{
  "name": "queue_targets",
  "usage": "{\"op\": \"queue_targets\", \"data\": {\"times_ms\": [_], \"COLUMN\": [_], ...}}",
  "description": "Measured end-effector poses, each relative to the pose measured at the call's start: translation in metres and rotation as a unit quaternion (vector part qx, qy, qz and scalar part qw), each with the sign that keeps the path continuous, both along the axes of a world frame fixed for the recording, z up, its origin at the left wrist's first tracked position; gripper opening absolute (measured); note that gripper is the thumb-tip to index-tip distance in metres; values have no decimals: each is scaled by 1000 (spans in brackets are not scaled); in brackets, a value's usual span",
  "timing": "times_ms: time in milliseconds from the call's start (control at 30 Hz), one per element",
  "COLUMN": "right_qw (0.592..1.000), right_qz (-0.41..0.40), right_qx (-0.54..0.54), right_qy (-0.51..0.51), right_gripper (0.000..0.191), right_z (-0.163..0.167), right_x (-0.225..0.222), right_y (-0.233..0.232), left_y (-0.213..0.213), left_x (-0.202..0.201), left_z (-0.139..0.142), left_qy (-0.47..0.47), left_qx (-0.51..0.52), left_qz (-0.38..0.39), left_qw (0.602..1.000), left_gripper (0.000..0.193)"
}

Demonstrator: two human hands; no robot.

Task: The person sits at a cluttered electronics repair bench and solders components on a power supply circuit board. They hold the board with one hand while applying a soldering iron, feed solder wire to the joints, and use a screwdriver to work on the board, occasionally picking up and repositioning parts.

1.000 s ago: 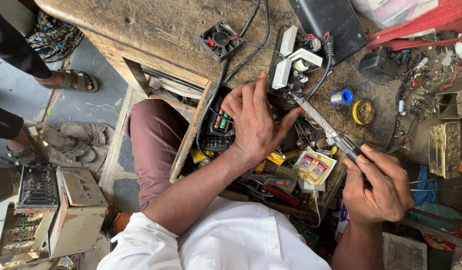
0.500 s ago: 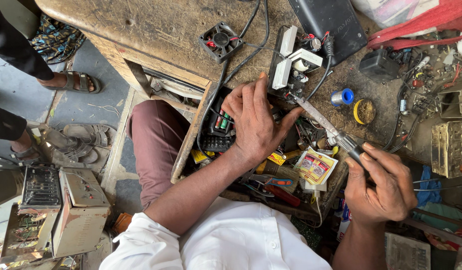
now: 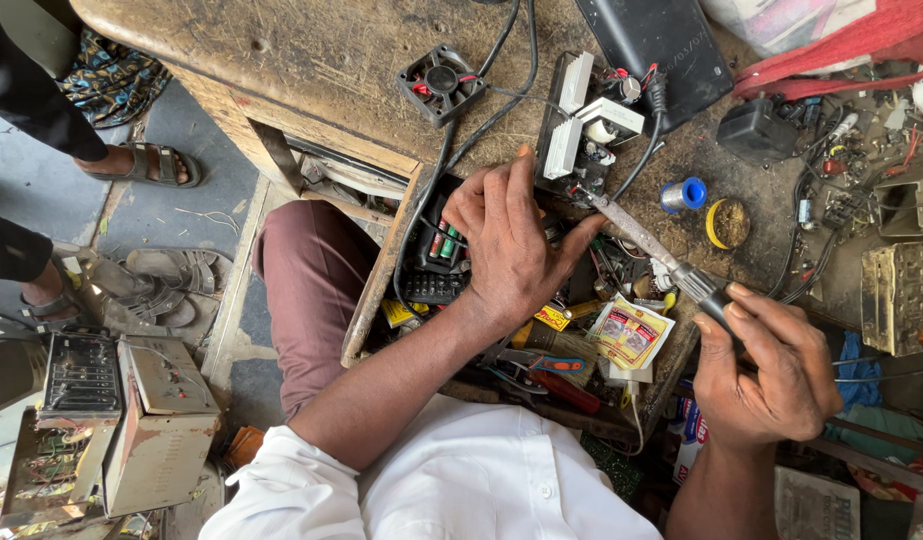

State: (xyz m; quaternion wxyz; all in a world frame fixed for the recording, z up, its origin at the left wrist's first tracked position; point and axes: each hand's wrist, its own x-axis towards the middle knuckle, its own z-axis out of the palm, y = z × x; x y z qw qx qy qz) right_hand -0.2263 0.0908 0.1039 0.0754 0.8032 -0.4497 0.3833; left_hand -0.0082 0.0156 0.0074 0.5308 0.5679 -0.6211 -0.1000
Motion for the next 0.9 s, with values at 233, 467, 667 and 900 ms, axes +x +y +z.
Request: {"op": "queue_targets", "data": {"times_ms": [233, 467, 667, 900], "right_qw": [1000, 1000, 1000, 1000], "right_qz": [3, 4, -12, -13], "right_qx": [4, 6, 15, 13], "right_qy": [-1, -2, 10, 7], "right_gripper": [24, 25, 24, 23], "right_z": [3, 6, 7, 14], "right_x": [4, 5, 2, 8], "right_y": [-1, -1, 1, -3], "left_y": [0, 0, 0, -2], "left_x": [0, 0, 0, 2], "left_z": [0, 1, 1, 8], "left_qy": [3, 4, 0, 13], "left_qx": [0, 1, -5, -1], "left_qz": [-1, 1, 4, -12], "left_qw": [1000, 1000, 1000, 1000], "left_gripper": [101, 101, 100, 95]}}
